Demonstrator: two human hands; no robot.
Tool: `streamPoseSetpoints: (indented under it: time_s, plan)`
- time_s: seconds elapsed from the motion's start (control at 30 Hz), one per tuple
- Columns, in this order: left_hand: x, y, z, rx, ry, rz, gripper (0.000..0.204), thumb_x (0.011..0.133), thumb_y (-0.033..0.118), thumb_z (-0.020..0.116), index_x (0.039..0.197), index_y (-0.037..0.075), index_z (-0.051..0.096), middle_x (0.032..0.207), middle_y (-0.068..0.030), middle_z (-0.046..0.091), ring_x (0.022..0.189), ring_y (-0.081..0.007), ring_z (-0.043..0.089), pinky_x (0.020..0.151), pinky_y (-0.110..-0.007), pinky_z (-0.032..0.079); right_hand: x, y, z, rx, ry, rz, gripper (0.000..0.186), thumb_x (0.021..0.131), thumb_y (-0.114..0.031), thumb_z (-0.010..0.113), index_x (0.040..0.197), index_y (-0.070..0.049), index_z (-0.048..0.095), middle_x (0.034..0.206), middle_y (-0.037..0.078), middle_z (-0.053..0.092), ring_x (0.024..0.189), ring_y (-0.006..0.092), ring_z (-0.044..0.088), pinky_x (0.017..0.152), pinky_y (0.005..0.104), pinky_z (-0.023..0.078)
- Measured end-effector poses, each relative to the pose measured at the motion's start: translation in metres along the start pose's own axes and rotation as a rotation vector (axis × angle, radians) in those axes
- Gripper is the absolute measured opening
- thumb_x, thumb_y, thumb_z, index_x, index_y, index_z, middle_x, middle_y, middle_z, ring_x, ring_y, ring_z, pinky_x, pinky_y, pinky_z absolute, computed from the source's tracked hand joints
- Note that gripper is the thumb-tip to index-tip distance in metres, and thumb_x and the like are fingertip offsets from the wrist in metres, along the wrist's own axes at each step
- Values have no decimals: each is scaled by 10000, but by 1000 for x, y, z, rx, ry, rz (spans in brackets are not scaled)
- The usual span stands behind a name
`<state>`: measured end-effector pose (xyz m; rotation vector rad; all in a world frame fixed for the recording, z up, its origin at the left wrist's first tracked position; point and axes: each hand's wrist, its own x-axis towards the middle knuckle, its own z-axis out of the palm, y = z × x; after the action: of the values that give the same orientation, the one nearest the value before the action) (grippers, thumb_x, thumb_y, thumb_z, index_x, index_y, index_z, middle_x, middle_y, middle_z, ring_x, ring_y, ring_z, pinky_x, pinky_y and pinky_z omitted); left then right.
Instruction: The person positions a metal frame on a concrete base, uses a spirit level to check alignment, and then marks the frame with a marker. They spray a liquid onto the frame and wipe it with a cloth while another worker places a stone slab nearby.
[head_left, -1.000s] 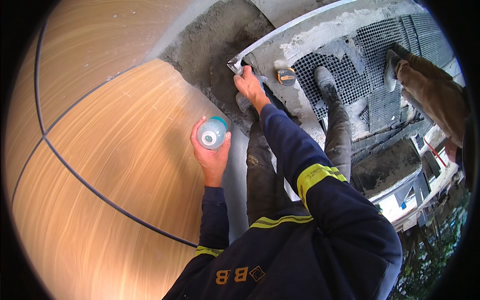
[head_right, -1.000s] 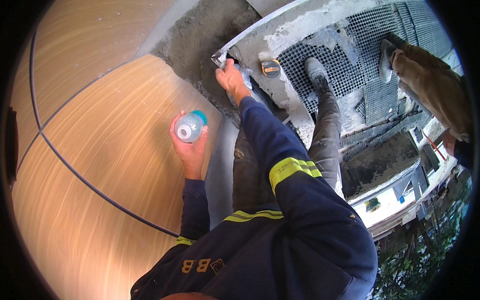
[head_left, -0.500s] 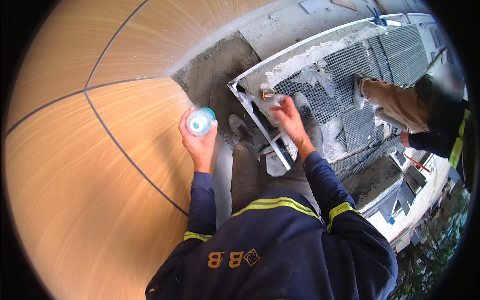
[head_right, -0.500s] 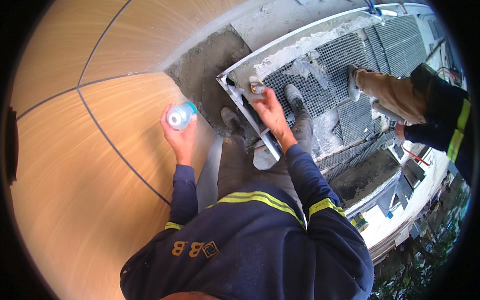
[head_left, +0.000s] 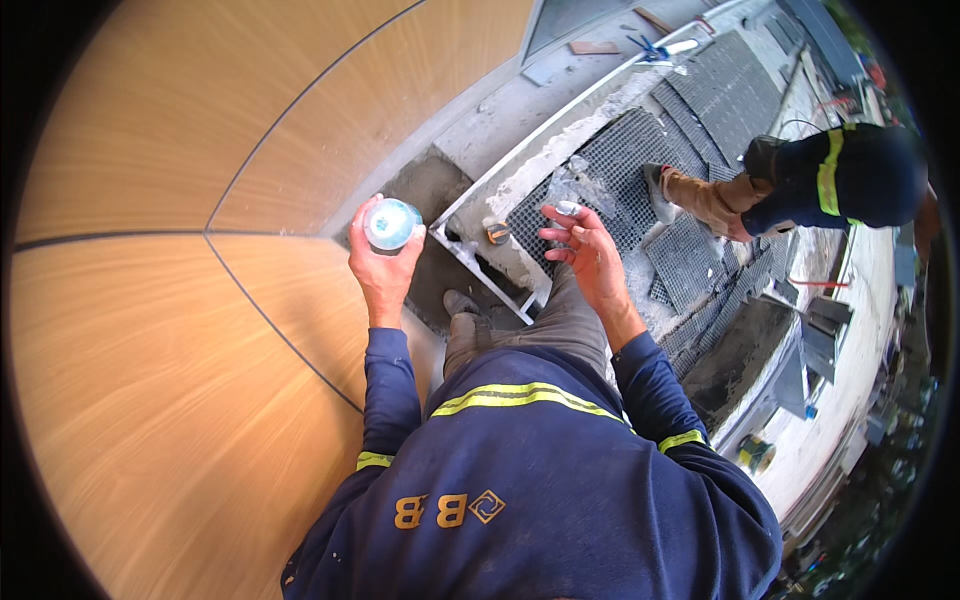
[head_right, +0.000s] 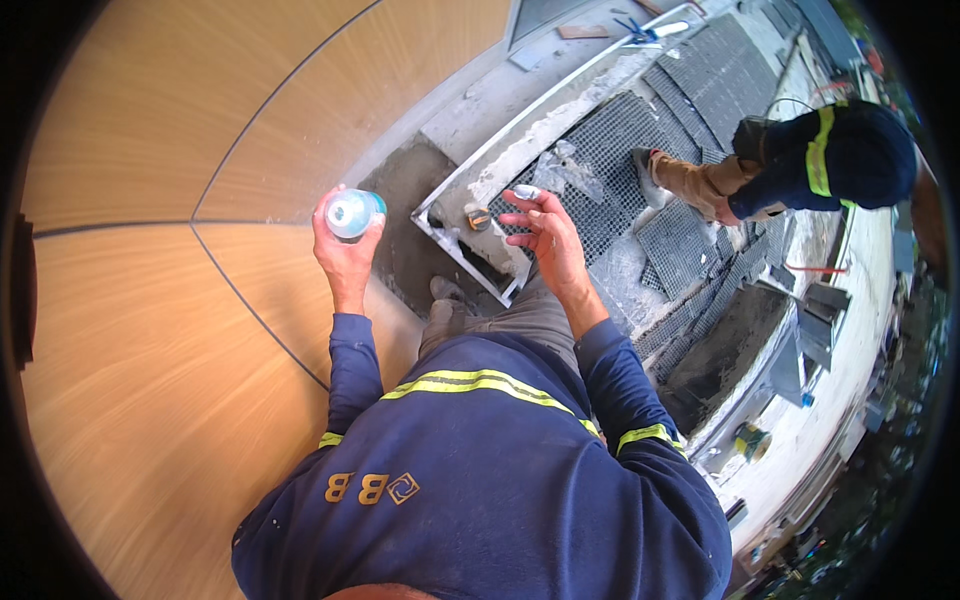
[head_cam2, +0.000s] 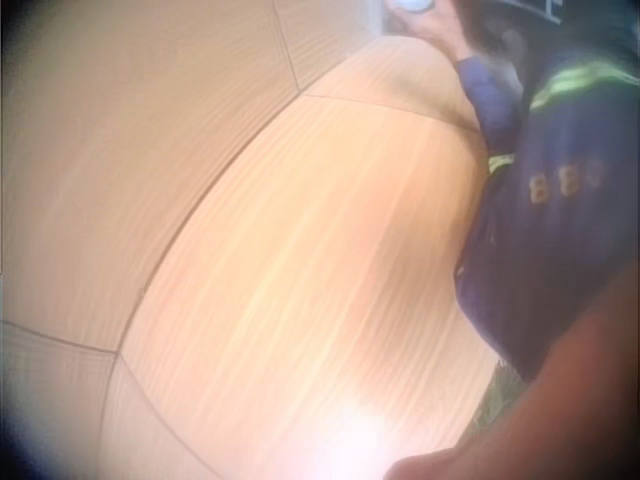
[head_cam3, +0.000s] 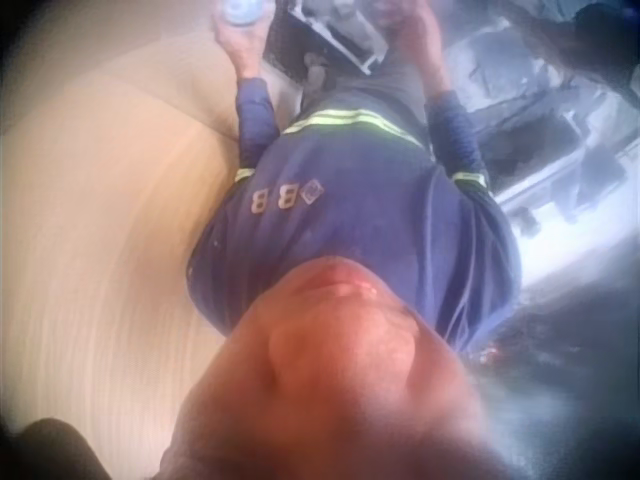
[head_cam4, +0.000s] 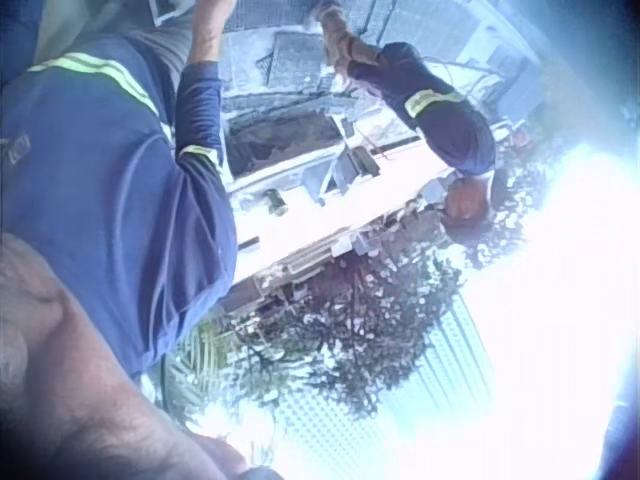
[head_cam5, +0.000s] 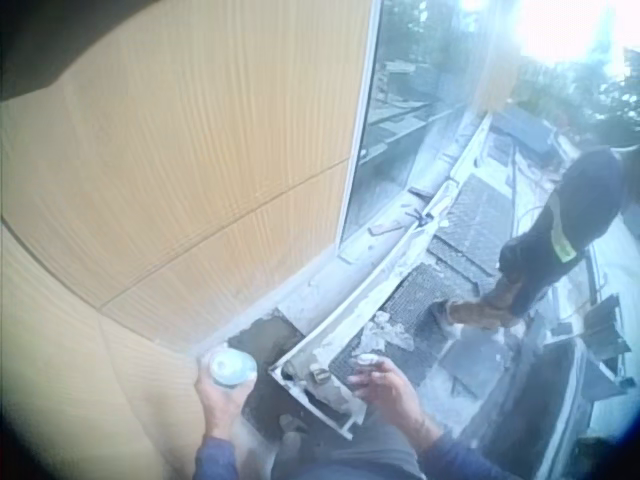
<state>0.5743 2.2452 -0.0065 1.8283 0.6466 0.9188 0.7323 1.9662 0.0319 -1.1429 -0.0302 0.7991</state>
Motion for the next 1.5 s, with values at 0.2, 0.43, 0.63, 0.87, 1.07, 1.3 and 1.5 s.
streamPoseSetpoints:
  time_s: [0.2, 0.43, 0.63, 0.87, 1.07, 1.3, 1.5]
  plan:
    - [2, 47, 45, -100, -285, 87, 736, 750, 141, 925, 1390, 38, 577, 1388, -142, 661, 1228, -263, 654, 1063, -394, 523, -29, -34, -17, 263, 42, -97, 425, 1002, -272, 542, 1372, -64, 525, 1460, 182, 619, 1169, 224, 681, 897, 374, 584]
    - [-10, 62, 111, 16, -514, 179, 794, 728, 143, 934, 1426, 41, 568, 1372, -150, 669, 1229, -275, 666, 1070, -389, 522, -41, -66, -93, 301, 185, -107, 328, 990, -298, 557, 1255, -118, 628, 1536, 195, 562, 1192, 247, 669, 917, 384, 573]
    - [-11, 80, 221, 47, -652, 78, 781, 742, 130, 929, 1426, 33, 565, 1393, -155, 666, 1235, -260, 670, 1061, -382, 532, 6, -108, -176, 332, 206, -90, 463, 980, -301, 567, 1386, -77, 587, 1521, 150, 577, 1216, 217, 643, 933, 362, 551]
    - [0, 123, 345, 148, -674, -72, 756, 731, 156, 923, 1398, 50, 585, 1370, -154, 660, 1233, -324, 646, 1067, -420, 513, 73, -183, -338, 145, 388, -137, 503, 978, -225, 568, 1453, -61, 565, 1483, 82, 590, 1171, 173, 642, 877, 320, 551]
    - [34, 232, 440, 78, -551, -120, 789, 741, 133, 921, 1438, 54, 561, 1378, -154, 658, 1226, -313, 652, 1061, -425, 519, 66, -228, -425, -69, 606, -55, 468, 967, -138, 581, 1429, -68, 587, 1392, 46, 624, 1060, 145, 678, 777, 306, 552]
    - [52, 280, 556, 27, -759, 49, 777, 768, 107, 918, 1445, 15, 548, 1413, -146, 616, 1284, -260, 602, 1099, -402, 499, 5, -219, -469, -585, 789, 93, 605, 922, -300, 650, 1443, -7, 557, 1362, 255, 633, 1197, 398, 646, 1029, 468, 528]
    - [34, 320, 620, -147, -1014, 191, 765, 815, 62, 887, 1483, 19, 517, 1454, -138, 578, 1315, -271, 572, 1136, -410, 476, -85, -220, -481, -680, 1188, -89, 637, 889, -275, 655, 1429, 45, 545, 1301, 279, 650, 1120, 380, 690, 975, 463, 555]
